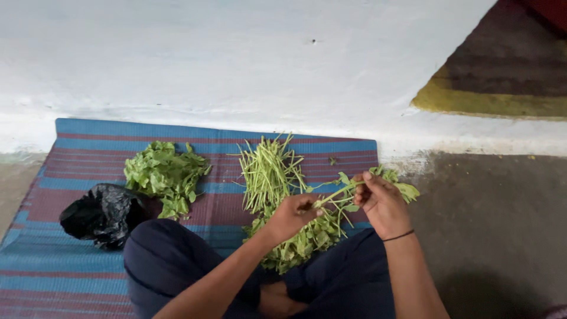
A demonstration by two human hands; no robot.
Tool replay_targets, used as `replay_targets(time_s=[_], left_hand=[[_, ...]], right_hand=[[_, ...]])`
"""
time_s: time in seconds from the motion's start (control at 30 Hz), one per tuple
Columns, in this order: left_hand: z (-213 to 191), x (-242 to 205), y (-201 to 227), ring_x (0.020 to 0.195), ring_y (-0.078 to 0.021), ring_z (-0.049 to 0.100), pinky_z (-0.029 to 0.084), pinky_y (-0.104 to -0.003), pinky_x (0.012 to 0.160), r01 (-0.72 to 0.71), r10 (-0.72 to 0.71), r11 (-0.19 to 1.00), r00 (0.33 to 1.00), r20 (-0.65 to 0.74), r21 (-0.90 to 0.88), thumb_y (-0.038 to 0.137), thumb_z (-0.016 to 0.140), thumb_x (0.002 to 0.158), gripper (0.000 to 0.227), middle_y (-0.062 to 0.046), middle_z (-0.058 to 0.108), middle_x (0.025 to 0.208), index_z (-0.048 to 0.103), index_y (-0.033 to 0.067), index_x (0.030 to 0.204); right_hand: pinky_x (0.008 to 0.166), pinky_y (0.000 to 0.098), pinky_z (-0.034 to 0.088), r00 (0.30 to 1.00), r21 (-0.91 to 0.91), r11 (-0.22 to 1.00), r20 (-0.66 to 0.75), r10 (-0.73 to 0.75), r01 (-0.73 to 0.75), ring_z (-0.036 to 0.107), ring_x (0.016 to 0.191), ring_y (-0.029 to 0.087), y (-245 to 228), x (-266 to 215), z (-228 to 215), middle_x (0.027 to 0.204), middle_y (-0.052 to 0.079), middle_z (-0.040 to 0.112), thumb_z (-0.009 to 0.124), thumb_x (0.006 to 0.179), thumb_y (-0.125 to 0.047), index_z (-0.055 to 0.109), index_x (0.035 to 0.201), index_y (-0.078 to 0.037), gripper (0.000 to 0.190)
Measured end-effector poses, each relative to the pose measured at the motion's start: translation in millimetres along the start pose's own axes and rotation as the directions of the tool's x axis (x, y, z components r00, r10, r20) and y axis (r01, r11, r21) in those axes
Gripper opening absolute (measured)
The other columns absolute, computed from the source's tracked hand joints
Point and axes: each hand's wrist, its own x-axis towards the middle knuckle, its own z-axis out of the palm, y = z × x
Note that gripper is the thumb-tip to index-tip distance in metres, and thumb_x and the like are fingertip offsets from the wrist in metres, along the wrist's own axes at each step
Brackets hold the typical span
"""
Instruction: The person picks leaves from stems by hand and sorts them into piles on a mat.
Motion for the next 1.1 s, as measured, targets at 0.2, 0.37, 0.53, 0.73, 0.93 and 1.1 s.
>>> replay_targets(time_s=[0.2, 0.37, 0.53, 0.73, 0.93, 1.1], left_hand=[[-17.7, -5.2, -52.0, 0.082, -0.0140, 0.075, 0.060, -0.033, 0.078, -0.027, 0.021, 0.990, 0.999, -0.044, -0.138, 0.019, 0.072, 0.099, 0.024, -0.011, 0.078, 0.088, 0.076, -0.0047, 0.102], [-47.9, -19.5, -76.5, 0.090, -0.0196, 0.077, 0.065, -0.038, 0.086, 0.062, -0.130, 0.919, 0.980, -0.151, -0.389, 0.018, 0.069, 0.095, 0.028, -0.013, 0.079, 0.099, 0.073, -0.0040, 0.113], [-58.2, -32.4, -74.0, 0.102, -0.0217, 0.076, 0.063, -0.041, 0.087, 0.243, -0.397, 0.782, 0.904, -0.159, -0.573, 0.021, 0.064, 0.096, 0.036, -0.012, 0.078, 0.115, 0.061, 0.0068, 0.129], [-46.6, -25.0, -104.1, 0.101, -0.0232, 0.077, 0.062, -0.040, 0.080, 0.183, -0.438, 0.641, 0.885, -0.159, -0.746, 0.017, 0.068, 0.095, 0.027, -0.010, 0.078, 0.112, 0.060, 0.0012, 0.116], [-49.0, -15.5, -96.7, 0.086, -0.0206, 0.074, 0.058, -0.036, 0.070, 0.146, -0.496, 0.659, 0.822, -0.280, -0.738, 0.014, 0.073, 0.092, 0.033, -0.005, 0.071, 0.095, 0.061, 0.0013, 0.120], [-48.3, -11.0, -105.6, 0.085, -0.0138, 0.071, 0.058, -0.030, 0.071, 0.173, -0.464, 0.747, 0.827, -0.316, -0.642, 0.013, 0.077, 0.091, 0.028, -0.005, 0.073, 0.100, 0.069, -0.0007, 0.115]], right_hand=[[0.069, 0.0352, 0.057, 0.983, -0.325, 0.944, -0.184, -0.008, -0.053, 0.067, 0.075, 0.021, 15.7, -7.5, -5.4, 0.084, 0.010, 0.071, 0.068, 0.094, -0.013, 0.073, 0.106, 0.003, 0.020], [0.078, 0.0346, 0.058, 0.948, -0.245, 0.963, -0.262, -0.179, 0.114, 0.068, 0.085, 0.022, -8.1, -7.7, -39.7, 0.093, 0.012, 0.070, 0.067, 0.102, -0.014, 0.069, 0.107, 0.000, 0.015], [0.080, 0.0351, 0.059, 0.951, -0.397, 0.912, -0.229, -0.207, 0.103, 0.070, 0.088, 0.022, 26.2, -23.4, -22.6, 0.098, 0.015, 0.072, 0.066, 0.097, -0.008, 0.067, 0.107, 0.000, 0.013], [0.074, 0.0354, 0.063, 0.962, -0.380, 0.925, -0.258, -0.095, -0.011, 0.075, 0.085, 0.024, 93.7, 8.7, 10.6, 0.097, 0.017, 0.076, 0.070, 0.091, -0.003, 0.071, 0.107, 0.002, 0.017], [0.075, 0.0361, 0.064, 0.959, -0.437, 0.895, -0.208, -0.190, 0.082, 0.077, 0.087, 0.023, 152.4, 99.3, 32.3, 0.100, 0.018, 0.077, 0.071, 0.093, -0.005, 0.070, 0.111, 0.004, 0.021], [0.084, 0.0401, 0.057, 0.967, -0.914, 0.402, -0.056, -0.248, 0.050, 0.070, 0.098, 0.024, 185.2, 123.6, 15.5, 0.117, 0.015, 0.073, 0.080, 0.088, -0.016, 0.068, 0.123, -0.002, 0.040]])
